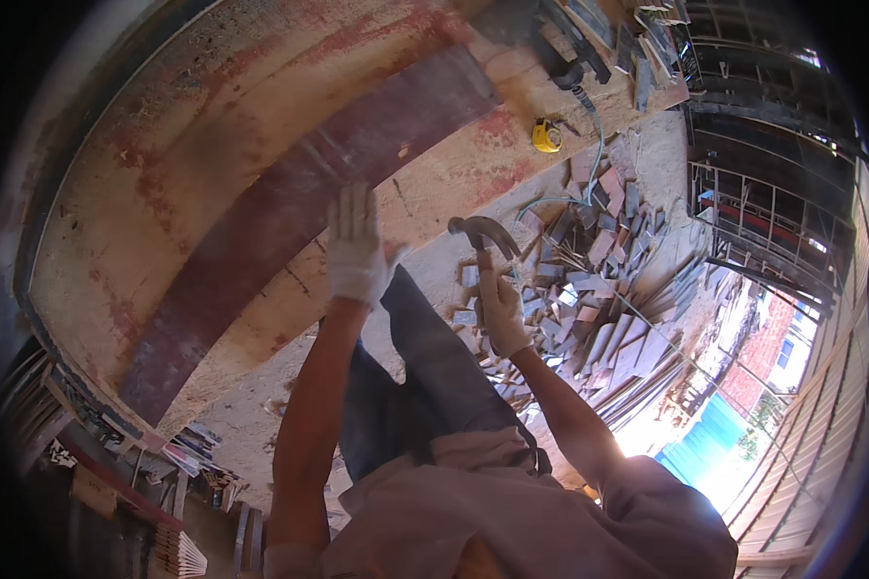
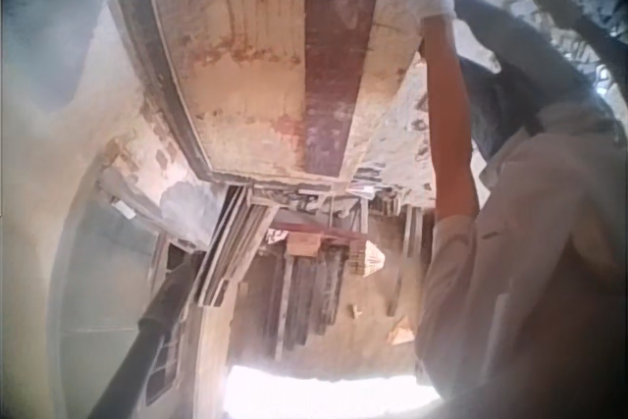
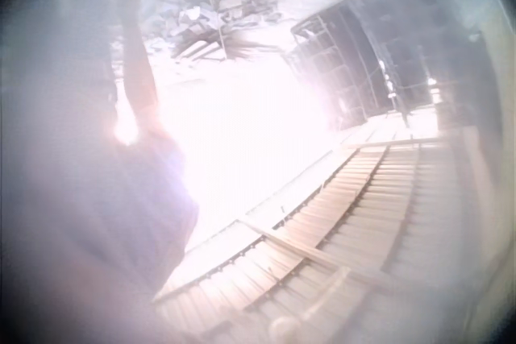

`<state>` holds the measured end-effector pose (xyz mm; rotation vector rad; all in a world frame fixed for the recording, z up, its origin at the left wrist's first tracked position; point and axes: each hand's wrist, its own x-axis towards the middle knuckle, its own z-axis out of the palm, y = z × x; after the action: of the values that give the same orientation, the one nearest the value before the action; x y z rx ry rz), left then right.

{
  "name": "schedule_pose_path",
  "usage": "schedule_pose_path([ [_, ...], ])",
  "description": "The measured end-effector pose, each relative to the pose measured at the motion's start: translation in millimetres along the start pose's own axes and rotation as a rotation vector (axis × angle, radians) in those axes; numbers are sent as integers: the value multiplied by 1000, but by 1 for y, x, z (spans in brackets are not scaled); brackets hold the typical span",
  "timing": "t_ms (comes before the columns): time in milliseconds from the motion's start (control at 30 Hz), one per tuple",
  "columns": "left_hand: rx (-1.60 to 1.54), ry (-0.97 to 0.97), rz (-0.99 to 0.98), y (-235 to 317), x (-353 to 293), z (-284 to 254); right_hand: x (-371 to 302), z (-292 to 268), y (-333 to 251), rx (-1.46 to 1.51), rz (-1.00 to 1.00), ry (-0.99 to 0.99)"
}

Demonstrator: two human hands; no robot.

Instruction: The person assembles small wooden frames by placing pieces on a workbench, measuring with a tape measure, and fastening them with a nail gun. He then uses a hammer to tap the joints and stacks the finished frames.

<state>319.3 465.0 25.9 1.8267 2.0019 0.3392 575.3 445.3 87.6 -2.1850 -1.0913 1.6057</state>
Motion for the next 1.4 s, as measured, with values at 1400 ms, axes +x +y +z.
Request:
schedule_pose_path([
  [1400, 134, 168, -636, -241, -324, -44, -95, 170, -16, -250, -68, -350],
])
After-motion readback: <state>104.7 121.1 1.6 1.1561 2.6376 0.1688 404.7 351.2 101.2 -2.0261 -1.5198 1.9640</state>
